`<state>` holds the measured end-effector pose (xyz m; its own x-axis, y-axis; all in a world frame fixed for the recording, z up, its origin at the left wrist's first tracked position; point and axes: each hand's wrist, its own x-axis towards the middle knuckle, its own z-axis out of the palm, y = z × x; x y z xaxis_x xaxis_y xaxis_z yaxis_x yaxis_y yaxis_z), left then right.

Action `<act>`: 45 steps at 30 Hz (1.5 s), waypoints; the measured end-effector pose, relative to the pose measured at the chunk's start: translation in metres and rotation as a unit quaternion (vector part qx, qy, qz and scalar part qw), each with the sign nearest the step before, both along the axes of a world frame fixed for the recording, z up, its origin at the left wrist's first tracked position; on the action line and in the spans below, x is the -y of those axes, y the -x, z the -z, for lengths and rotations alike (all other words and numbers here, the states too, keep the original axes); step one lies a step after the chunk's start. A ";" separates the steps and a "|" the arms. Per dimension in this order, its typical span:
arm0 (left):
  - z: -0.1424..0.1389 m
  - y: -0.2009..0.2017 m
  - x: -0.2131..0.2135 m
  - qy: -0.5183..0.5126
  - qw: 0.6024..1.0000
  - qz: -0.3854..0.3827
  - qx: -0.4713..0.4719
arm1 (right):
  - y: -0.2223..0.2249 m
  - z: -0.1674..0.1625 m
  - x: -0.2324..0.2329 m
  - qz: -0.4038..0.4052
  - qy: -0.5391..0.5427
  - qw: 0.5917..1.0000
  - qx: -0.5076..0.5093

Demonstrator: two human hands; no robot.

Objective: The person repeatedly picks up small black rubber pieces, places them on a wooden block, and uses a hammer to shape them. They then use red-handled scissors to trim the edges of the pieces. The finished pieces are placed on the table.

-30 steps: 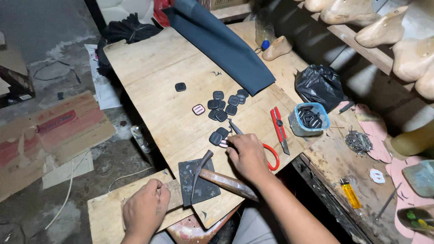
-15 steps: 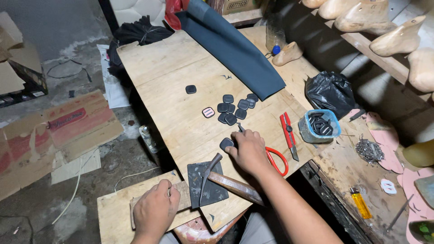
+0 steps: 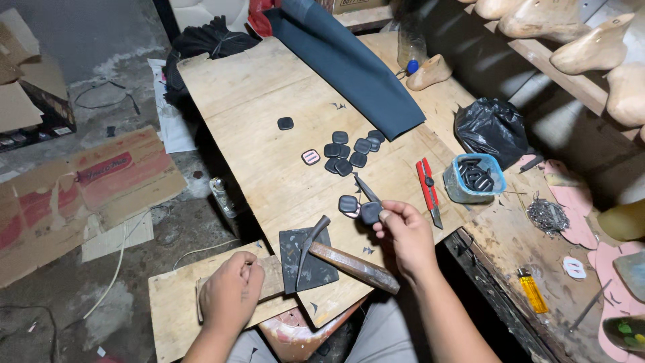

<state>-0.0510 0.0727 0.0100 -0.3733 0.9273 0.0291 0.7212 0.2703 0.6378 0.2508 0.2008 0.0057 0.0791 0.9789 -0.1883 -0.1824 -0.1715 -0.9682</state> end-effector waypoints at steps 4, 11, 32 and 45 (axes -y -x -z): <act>-0.012 -0.028 0.009 -0.090 0.956 0.034 0.275 | 0.003 -0.014 0.053 -0.114 0.021 0.993 -0.028; -0.029 -0.075 0.030 -0.062 0.834 0.201 0.511 | 0.020 -0.021 0.088 -0.252 0.010 0.960 0.119; -0.008 -0.040 0.023 -0.152 0.808 -0.040 0.568 | -0.036 -0.019 0.085 -0.248 0.063 0.957 0.135; -0.018 -0.033 0.024 -0.158 0.801 -0.046 0.576 | -0.004 0.039 0.152 -0.488 0.097 0.859 -0.122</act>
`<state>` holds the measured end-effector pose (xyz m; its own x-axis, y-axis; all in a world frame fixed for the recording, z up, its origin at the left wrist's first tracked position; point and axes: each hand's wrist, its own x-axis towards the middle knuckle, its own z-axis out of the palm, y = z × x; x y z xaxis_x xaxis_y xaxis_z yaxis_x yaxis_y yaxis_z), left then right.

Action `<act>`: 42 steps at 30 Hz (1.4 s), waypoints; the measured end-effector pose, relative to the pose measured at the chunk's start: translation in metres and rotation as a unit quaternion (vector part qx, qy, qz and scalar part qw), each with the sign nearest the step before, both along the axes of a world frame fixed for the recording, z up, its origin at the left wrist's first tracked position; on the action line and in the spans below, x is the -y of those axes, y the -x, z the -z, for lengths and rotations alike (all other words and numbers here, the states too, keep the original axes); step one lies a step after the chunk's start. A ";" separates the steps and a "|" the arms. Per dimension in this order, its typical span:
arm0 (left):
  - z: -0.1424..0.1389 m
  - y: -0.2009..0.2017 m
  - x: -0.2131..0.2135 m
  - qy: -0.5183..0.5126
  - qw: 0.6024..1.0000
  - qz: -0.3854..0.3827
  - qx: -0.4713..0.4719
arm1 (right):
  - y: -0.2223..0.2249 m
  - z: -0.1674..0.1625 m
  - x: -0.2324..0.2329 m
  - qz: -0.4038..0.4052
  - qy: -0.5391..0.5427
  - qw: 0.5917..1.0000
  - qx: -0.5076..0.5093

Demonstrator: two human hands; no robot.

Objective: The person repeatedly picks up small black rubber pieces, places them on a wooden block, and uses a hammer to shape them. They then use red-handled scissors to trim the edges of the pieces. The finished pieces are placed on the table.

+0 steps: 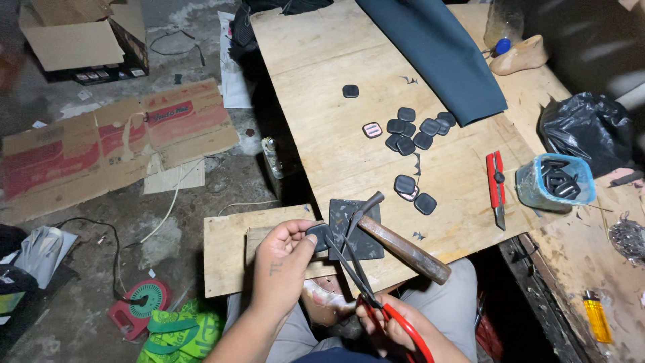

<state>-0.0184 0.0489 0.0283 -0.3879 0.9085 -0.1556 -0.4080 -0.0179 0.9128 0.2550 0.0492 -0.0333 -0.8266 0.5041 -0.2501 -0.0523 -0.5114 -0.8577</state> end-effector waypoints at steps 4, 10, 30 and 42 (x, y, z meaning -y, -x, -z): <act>0.002 -0.001 0.001 0.013 1.000 0.018 -0.004 | 0.008 -0.007 0.001 0.001 0.093 0.996 -0.007; 0.003 0.008 0.005 0.063 0.985 0.068 0.142 | 0.005 -0.025 -0.004 -0.018 0.048 0.999 0.018; 0.013 -0.001 0.009 0.008 0.995 0.026 -0.091 | 0.005 0.000 0.002 0.024 0.041 0.993 0.107; 0.020 0.002 0.010 0.072 0.994 0.022 -0.073 | 0.014 0.003 0.016 0.076 0.071 0.981 0.161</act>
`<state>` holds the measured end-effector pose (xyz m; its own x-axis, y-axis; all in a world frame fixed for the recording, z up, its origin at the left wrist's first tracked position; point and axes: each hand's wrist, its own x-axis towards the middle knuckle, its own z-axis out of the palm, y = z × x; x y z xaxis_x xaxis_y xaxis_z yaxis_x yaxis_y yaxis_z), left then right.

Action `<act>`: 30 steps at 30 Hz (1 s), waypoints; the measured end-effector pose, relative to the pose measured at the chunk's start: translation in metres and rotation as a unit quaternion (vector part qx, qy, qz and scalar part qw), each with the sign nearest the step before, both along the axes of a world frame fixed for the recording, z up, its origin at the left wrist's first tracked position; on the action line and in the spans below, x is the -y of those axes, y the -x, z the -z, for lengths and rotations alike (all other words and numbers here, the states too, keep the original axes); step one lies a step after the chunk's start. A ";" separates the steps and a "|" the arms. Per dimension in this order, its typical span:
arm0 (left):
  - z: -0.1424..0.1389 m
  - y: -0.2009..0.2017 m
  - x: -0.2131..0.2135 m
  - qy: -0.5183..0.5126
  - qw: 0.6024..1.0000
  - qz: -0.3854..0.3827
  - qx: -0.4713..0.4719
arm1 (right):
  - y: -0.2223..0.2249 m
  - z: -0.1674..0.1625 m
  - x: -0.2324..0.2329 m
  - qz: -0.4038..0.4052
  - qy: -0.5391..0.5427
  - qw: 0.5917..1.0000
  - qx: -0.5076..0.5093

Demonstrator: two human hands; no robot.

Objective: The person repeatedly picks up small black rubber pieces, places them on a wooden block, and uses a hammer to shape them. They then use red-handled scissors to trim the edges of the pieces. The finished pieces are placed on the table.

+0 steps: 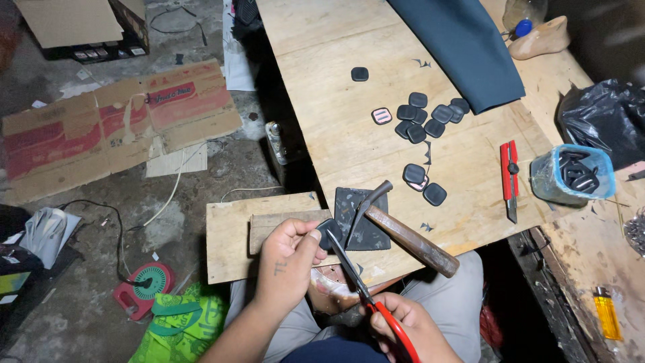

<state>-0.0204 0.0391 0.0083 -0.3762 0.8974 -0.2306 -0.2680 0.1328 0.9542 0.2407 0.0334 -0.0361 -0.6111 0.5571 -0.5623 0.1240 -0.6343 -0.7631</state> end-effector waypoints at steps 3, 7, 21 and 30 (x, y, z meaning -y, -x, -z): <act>0.001 0.000 0.001 -0.005 1.000 0.010 -0.002 | 0.002 -0.001 0.001 0.006 0.005 1.000 0.014; 0.002 0.000 0.002 -0.003 1.000 0.005 0.021 | 0.003 -0.002 0.003 0.012 -0.001 1.000 0.009; 0.001 -0.004 0.004 -0.017 1.000 -0.011 0.023 | 0.001 0.006 0.007 0.052 0.004 0.997 0.053; -0.024 0.000 0.002 -0.052 0.991 0.021 -0.122 | 0.002 -0.014 -0.006 -0.049 0.039 0.995 -0.075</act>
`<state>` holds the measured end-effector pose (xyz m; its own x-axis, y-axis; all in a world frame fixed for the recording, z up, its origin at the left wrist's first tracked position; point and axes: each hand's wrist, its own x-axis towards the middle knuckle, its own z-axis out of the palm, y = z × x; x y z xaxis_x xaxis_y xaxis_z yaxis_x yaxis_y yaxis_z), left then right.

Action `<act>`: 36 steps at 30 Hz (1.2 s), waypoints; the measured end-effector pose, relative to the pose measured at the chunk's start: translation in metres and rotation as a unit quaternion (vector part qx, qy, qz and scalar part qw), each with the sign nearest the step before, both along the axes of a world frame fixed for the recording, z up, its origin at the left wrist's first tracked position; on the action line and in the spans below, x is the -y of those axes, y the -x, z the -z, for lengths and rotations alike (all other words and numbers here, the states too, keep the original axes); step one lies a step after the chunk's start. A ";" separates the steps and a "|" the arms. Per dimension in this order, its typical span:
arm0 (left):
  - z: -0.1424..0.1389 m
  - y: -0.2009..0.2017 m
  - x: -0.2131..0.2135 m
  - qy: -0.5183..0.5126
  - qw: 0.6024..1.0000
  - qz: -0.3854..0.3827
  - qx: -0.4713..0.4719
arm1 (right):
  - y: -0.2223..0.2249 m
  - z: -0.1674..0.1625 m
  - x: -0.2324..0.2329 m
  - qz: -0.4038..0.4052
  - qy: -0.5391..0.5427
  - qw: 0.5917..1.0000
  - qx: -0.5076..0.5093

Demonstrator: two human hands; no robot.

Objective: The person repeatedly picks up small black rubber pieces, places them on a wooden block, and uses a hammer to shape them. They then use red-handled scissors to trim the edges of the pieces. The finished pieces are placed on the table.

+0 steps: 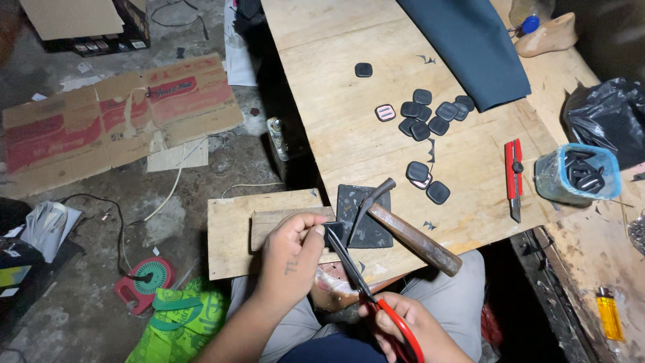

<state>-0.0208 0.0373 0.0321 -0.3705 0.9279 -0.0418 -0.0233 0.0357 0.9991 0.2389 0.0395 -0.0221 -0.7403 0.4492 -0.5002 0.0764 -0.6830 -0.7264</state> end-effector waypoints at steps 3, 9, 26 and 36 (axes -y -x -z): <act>-0.012 0.004 0.001 -0.107 0.965 -0.048 -0.236 | -0.005 -0.010 -0.003 -0.023 -0.009 0.999 -0.024; -0.012 0.006 0.000 -0.012 0.990 -0.025 -0.135 | -0.005 -0.018 -0.007 -0.034 -0.001 0.998 -0.049; 0.005 0.020 -0.001 0.052 0.991 0.084 0.089 | -0.004 0.001 0.000 0.001 -0.004 0.997 0.079; 0.005 0.019 0.000 0.018 0.995 0.061 0.077 | -0.011 0.031 0.010 0.045 -0.114 0.987 0.105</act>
<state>-0.0395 0.0374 0.0274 -0.2410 0.9626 -0.1236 -0.1690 0.0838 0.9820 0.2499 0.0295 -0.0535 -0.5832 0.6269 -0.5166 0.1873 -0.5150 -0.8365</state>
